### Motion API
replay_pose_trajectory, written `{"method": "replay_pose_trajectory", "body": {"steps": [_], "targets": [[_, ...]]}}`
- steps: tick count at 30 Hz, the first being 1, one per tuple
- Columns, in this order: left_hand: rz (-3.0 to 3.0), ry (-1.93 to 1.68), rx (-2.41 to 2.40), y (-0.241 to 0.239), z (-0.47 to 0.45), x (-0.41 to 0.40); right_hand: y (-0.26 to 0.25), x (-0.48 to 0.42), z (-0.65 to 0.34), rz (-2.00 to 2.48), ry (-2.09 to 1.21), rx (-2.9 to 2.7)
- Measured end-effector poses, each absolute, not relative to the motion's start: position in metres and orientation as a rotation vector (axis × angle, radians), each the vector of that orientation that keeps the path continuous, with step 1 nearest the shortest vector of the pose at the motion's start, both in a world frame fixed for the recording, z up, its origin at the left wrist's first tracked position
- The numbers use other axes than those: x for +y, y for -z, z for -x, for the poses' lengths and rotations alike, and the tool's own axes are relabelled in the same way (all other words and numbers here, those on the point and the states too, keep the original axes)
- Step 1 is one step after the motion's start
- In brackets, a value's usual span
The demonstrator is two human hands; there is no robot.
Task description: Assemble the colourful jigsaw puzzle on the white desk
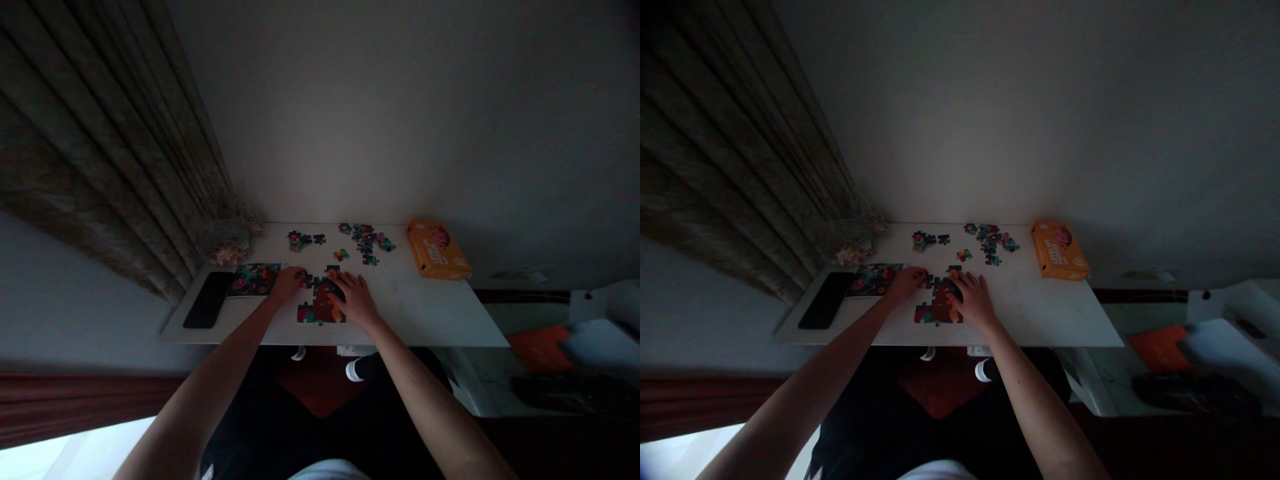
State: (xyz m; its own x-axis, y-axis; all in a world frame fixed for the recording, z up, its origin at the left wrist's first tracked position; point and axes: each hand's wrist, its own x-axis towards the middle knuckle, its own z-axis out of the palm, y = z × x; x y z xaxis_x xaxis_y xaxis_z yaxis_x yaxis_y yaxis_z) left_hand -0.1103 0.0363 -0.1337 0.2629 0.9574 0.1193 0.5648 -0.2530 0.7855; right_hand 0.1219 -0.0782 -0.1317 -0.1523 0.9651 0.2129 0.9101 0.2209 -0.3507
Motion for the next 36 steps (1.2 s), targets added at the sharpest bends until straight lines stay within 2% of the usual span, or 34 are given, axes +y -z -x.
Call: {"method": "replay_pose_trajectory", "body": {"steps": [10, 14, 21, 36], "targets": [[-2.180, -0.764, 1.439, 0.134, 0.101, 0.022, 0.133, -0.078, -0.122, 1.724, -0.184, -2.105], [-2.351, -0.734, 1.328, 0.131, 0.110, 0.019, 0.133, -0.078, -0.122, 1.734, -0.174, -2.110], [-2.642, -0.496, 0.891, 0.124, 0.139, 0.001, 0.133, -0.078, -0.121, 1.734, -0.185, -2.105], [-2.937, -0.087, 0.987, 0.102, 0.130, -0.011, 0.132, -0.078, -0.121, 1.753, -0.164, -2.125]]}}
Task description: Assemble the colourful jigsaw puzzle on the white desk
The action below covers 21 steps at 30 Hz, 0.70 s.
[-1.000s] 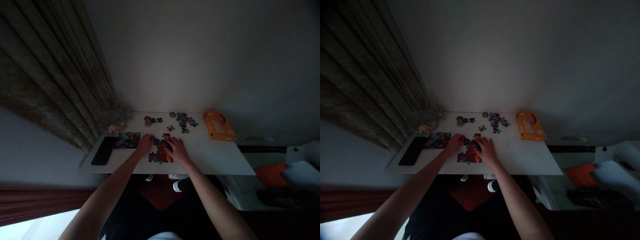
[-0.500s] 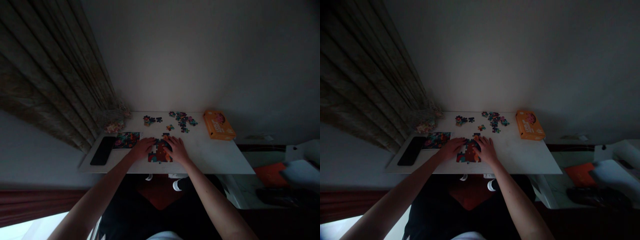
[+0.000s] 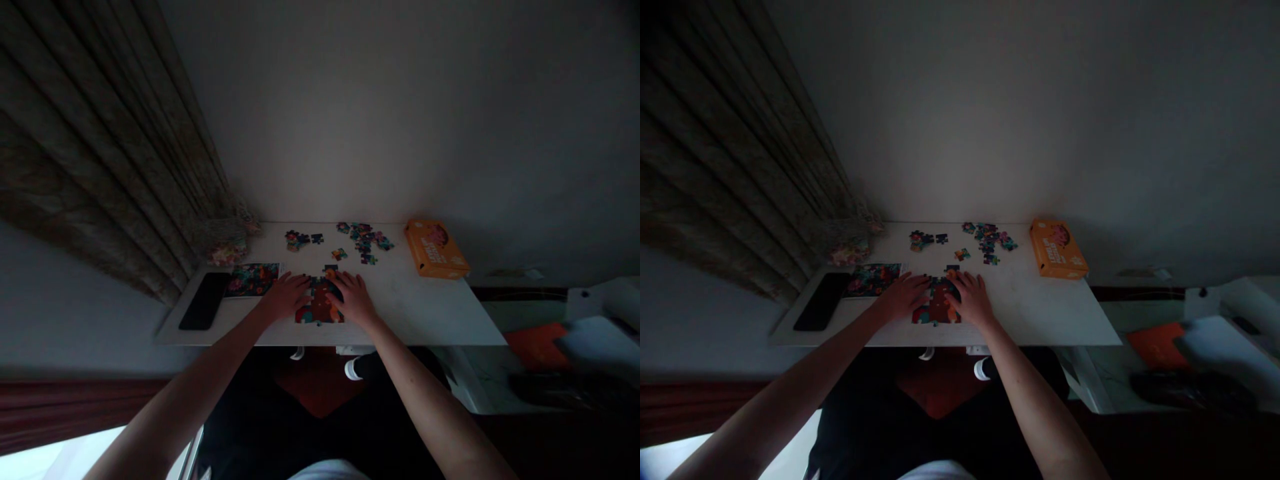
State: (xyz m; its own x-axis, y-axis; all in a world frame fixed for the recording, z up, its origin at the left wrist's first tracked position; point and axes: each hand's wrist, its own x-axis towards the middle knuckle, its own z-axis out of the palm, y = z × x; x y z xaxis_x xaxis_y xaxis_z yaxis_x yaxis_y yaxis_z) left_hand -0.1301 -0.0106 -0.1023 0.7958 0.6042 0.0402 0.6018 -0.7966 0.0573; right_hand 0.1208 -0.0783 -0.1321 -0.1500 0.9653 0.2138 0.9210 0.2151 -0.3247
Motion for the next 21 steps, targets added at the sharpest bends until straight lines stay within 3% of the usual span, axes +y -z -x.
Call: {"method": "replay_pose_trajectory", "body": {"steps": [21], "targets": [[-2.919, -0.155, 0.974, 0.104, 0.127, -0.012, 0.125, -0.082, -0.121, 1.703, -0.181, -2.136]]}}
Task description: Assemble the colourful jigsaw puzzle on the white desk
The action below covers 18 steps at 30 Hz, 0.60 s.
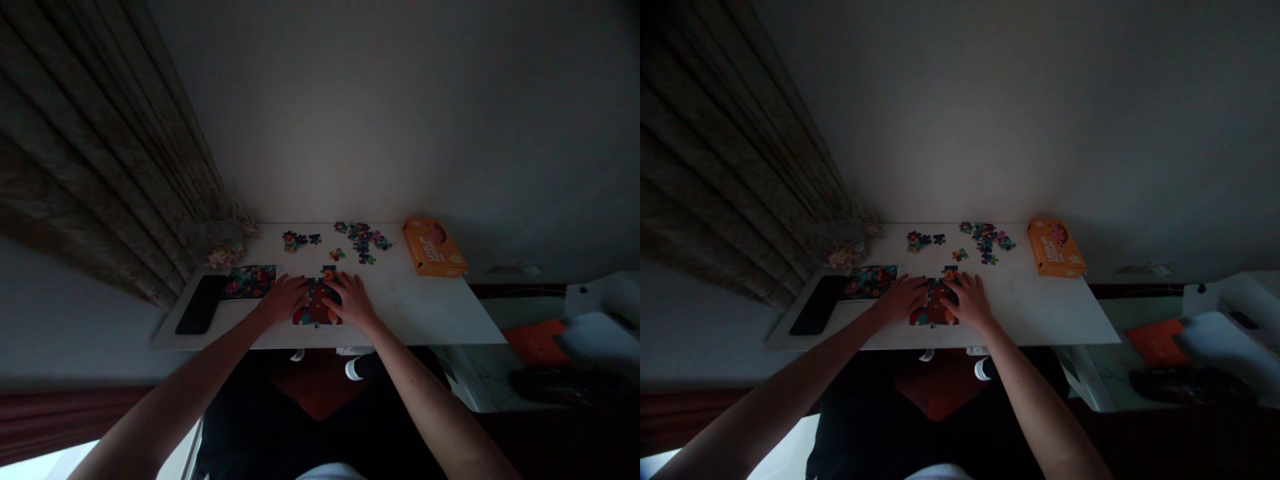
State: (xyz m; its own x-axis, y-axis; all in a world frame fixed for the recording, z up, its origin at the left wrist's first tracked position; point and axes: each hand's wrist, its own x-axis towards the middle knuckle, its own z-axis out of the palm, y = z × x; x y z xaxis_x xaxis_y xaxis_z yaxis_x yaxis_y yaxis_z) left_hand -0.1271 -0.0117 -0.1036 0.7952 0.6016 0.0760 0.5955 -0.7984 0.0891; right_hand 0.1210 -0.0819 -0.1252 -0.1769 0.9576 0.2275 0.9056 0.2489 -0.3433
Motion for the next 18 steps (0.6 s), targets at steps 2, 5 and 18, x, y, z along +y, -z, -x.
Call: {"method": "replay_pose_trajectory", "body": {"steps": [2, 5, 18], "targets": [[-2.963, -0.103, 0.931, 0.097, 0.124, -0.010, 0.124, -0.083, -0.121, 1.704, -0.199, -2.145], [-2.985, -0.039, 0.825, 0.090, 0.120, 0.001, 0.125, -0.082, -0.121, 1.716, -0.215, -2.143], [-2.117, -0.472, 1.925, 0.084, 0.096, 0.150, 0.135, -0.072, -0.127, 1.687, -0.259, -1.873]]}}
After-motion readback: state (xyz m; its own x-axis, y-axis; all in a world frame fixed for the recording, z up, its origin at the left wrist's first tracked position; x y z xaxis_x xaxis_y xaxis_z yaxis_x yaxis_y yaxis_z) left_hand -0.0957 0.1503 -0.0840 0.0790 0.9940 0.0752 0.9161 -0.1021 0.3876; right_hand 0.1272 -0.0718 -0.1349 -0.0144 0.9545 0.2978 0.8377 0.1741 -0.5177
